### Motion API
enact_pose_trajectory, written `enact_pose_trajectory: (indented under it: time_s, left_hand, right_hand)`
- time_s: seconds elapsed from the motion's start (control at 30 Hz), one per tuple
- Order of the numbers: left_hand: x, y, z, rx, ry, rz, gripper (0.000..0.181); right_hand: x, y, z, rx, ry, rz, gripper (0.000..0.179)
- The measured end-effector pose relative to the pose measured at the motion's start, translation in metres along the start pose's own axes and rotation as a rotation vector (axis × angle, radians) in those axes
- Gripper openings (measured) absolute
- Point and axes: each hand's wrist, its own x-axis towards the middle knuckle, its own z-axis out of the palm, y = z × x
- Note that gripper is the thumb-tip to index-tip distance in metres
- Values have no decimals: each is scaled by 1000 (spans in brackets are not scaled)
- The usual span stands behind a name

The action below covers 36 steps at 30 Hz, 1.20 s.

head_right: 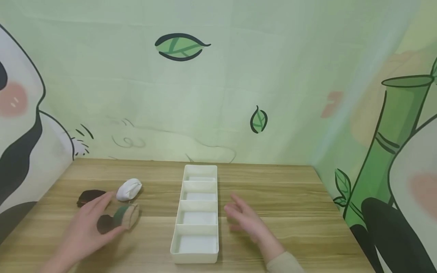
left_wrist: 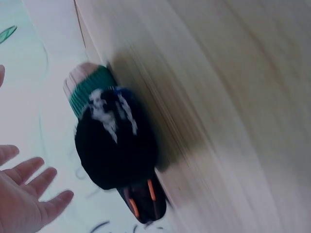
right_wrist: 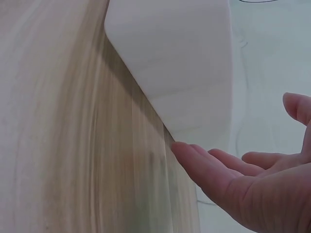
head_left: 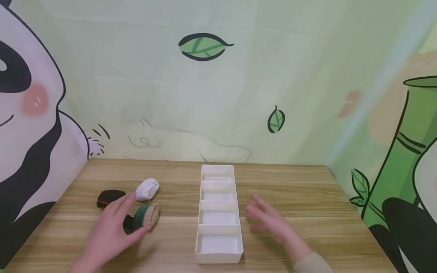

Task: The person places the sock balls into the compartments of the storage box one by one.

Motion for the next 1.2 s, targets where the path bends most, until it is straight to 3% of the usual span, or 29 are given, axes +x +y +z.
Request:
enact_pose_trajectory:
  time_s: [0.2,0.43,0.67,0.97,1.2]
  left_hand:
    - [-4,-12,-10,-60,-60,-57,101]
    - [-9,-20,-18,-62,-128,-111,102]
    - [-14,-28,-17,-63,-207,-202,109]
    - [-21,-30,-12,-100,-238,-278,118]
    - [-20,-32,-11,-101,-317,-362,122]
  right_hand:
    - [5,2,2,3,-36,30,79]
    - [8,3,5,24,-34,54,81]
    - [10,4,8,36,-31,68,83]
    - [13,9,11,33,-13,88,80]
    - [13,10,15,43,-8,99,77]
